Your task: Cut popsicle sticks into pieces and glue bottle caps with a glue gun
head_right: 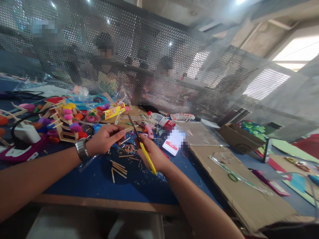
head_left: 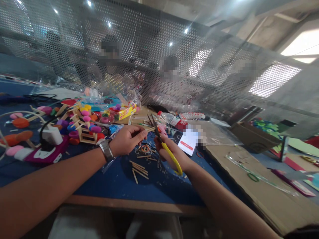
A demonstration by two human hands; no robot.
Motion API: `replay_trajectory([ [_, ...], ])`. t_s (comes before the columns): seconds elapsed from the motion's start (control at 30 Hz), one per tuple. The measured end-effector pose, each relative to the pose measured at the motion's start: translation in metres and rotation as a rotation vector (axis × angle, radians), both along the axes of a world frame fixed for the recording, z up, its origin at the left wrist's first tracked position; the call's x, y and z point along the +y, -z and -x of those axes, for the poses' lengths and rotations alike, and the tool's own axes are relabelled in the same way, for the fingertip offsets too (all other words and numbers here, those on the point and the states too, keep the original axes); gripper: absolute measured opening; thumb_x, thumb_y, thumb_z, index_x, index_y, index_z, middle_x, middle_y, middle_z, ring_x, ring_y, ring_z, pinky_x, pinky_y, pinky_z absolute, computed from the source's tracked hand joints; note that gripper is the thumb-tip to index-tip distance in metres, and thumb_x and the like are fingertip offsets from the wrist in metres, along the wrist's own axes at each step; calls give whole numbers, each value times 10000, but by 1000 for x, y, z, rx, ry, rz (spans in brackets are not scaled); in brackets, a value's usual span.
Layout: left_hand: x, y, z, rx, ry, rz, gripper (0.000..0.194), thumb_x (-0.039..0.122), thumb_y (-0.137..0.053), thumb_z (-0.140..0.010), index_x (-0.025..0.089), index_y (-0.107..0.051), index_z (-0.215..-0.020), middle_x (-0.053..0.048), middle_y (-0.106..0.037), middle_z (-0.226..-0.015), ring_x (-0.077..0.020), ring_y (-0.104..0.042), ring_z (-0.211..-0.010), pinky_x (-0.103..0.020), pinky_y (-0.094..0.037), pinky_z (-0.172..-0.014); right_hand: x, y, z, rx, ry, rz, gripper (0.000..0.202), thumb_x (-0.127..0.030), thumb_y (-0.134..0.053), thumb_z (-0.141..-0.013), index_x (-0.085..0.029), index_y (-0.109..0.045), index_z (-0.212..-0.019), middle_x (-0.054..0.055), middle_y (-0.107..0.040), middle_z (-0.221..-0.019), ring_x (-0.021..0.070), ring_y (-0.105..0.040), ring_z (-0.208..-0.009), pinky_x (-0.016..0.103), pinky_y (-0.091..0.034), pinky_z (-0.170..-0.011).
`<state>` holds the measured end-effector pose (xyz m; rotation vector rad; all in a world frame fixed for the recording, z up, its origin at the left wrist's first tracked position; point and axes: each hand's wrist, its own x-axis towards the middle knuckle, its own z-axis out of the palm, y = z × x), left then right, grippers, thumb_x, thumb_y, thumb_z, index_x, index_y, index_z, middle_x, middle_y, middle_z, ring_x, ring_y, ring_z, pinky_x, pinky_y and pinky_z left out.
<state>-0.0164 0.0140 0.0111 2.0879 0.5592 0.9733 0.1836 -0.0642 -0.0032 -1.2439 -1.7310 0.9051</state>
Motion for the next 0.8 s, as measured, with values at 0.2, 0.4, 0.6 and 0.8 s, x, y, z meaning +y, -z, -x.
replay_trajectory([
  [0.2,-5,0,2,199,124,-204,246,283,-553,-899,153,-656,-717,-5,-628,-635,-118,-535,-583,-230,-380,-562,10,2,-4,290,69,127,203,-257,-583,-733,-255,-426,-862,-72,-369,-653,89,-283,-474,245,-240,-444],
  [0.4,-12,8,-4,588,322,-490,110,214,-669,-832,176,-716,-740,-14,-680,-645,-147,-599,-607,-255,-366,-573,12,3,-2,306,55,102,224,-246,-598,-736,-263,-416,-866,-76,-361,-653,91,-282,-488,236,-232,-443],
  [0.6,-12,8,-8,629,278,-505,159,319,-721,-844,178,-725,-769,-31,-703,-696,-165,-626,-648,-264,-359,-573,13,6,1,220,12,49,201,-218,-563,-721,-249,-439,-875,-53,-381,-698,106,-313,-539,245,-255,-471],
  [0.8,-3,2,-1,345,-149,-262,445,546,-537,-919,154,-627,-728,-32,-632,-625,-144,-540,-548,-255,-343,-516,17,5,-1,57,47,-17,182,-240,-526,-727,-246,-436,-886,-33,-387,-723,147,-382,-615,282,-345,-556],
])
